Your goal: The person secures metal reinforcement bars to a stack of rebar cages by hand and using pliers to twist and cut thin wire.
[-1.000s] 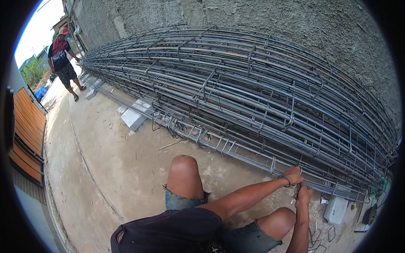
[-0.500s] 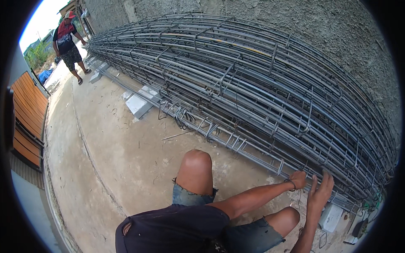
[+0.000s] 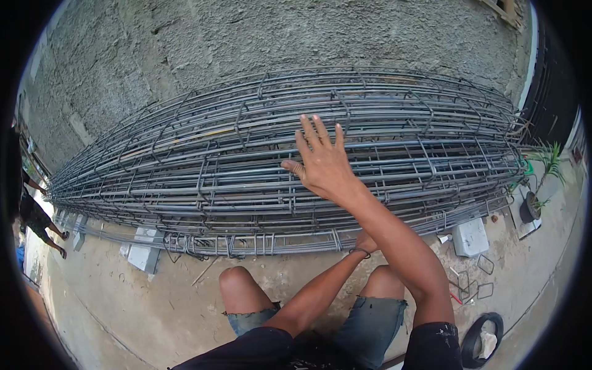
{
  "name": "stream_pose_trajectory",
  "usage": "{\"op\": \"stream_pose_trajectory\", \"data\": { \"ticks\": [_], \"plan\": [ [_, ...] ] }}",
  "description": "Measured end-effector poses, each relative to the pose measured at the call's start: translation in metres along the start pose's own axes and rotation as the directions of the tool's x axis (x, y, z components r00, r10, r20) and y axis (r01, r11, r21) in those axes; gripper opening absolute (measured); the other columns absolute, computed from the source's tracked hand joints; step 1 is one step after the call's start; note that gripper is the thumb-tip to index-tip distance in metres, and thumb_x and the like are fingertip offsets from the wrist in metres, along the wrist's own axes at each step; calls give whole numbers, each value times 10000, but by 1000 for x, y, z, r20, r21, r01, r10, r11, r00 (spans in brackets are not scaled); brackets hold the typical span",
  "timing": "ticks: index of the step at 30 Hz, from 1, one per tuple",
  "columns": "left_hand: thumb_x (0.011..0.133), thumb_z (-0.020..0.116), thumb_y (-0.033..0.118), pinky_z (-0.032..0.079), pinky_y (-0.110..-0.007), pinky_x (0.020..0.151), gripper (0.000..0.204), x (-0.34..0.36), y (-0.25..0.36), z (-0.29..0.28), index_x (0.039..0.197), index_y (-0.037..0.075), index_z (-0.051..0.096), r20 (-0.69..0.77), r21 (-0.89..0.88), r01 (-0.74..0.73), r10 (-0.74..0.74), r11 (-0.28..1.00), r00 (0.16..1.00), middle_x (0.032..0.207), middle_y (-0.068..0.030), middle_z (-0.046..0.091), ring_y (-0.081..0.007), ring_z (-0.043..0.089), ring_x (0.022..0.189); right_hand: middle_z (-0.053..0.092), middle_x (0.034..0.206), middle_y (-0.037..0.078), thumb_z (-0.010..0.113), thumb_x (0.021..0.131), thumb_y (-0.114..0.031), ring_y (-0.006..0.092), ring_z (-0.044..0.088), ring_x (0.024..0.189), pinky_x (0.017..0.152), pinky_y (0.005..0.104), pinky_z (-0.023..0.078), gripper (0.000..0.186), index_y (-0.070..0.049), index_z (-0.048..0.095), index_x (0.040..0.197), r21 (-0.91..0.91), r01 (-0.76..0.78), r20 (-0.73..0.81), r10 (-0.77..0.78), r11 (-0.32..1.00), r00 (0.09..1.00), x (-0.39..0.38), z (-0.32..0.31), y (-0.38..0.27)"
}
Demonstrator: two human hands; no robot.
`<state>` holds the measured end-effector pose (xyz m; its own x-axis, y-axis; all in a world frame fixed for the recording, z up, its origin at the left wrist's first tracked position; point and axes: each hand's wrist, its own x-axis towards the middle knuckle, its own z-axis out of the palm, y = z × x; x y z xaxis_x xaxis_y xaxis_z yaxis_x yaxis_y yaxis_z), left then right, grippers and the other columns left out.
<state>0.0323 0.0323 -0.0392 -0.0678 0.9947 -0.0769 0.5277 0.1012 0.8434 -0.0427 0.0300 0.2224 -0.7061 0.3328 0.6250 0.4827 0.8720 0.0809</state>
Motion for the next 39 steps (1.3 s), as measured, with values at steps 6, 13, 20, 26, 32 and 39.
{"op": "stream_pose_trajectory", "data": {
  "ticks": [6, 13, 20, 26, 32, 39],
  "plan": [
    [747, 655, 489, 483, -463, 797, 520, -2, -9, -4, 839, -22, 679, 67, 87, 188, -194, 978, 979, 936, -251, 647, -402, 620, 910, 390, 1392, 206, 539, 906, -329, 364, 270, 1358, 1045, 599, 265, 429, -6, 547, 1189, -39, 54, -3, -54, 998, 999, -30, -16, 72],
    [756, 672, 453, 486, -463, 757, 471, -21, 9, -9, 720, -16, 689, 56, 128, 149, -157, 981, 986, 832, -247, 654, -403, 633, 840, 526, 1239, 151, 669, 806, -343, 339, 465, 1178, 969, 487, 380, 491, -107, 552, 1220, -180, -161, -221, 119, 970, 968, -35, -37, 173],
    [757, 671, 450, 484, -464, 759, 458, -11, 0, -6, 734, -6, 692, 30, 152, 164, -171, 975, 985, 826, -257, 652, -414, 631, 834, 472, 1324, 183, 556, 842, -539, 348, 412, 1247, 1033, 467, 323, 633, -98, 503, 1294, -30, -266, 124, 268, 964, 956, -29, -50, 209],
    [762, 666, 441, 492, -462, 756, 447, -3, -2, -24, 782, -5, 692, 69, 80, 212, -217, 974, 974, 848, -250, 656, -413, 632, 856, 272, 1490, 144, 284, 905, -654, 315, 198, 1394, 1132, 479, 155, 772, -55, 408, 1377, 127, -395, 275, 350, 910, 896, 54, -27, 209],
    [751, 643, 304, 476, -468, 852, 393, -16, 22, -9, 961, -26, 609, -33, 32, 228, -227, 973, 973, 991, -263, 620, -398, 596, 983, 314, 1467, 184, 308, 926, -598, 304, 269, 1375, 1117, 339, 194, 782, 29, 341, 1393, 139, -449, 174, 425, 883, 889, 43, -26, 242],
    [702, 586, 68, 509, -473, 782, 197, -19, 9, 6, 840, -67, 624, -141, -58, 134, -141, 989, 980, 920, -305, 620, -422, 624, 886, 287, 1485, 140, 386, 920, -569, 301, 211, 1392, 1132, 403, 211, 739, -50, 287, 1437, -117, -399, 17, 403, 909, 915, 37, 24, 260]
  ]
}}
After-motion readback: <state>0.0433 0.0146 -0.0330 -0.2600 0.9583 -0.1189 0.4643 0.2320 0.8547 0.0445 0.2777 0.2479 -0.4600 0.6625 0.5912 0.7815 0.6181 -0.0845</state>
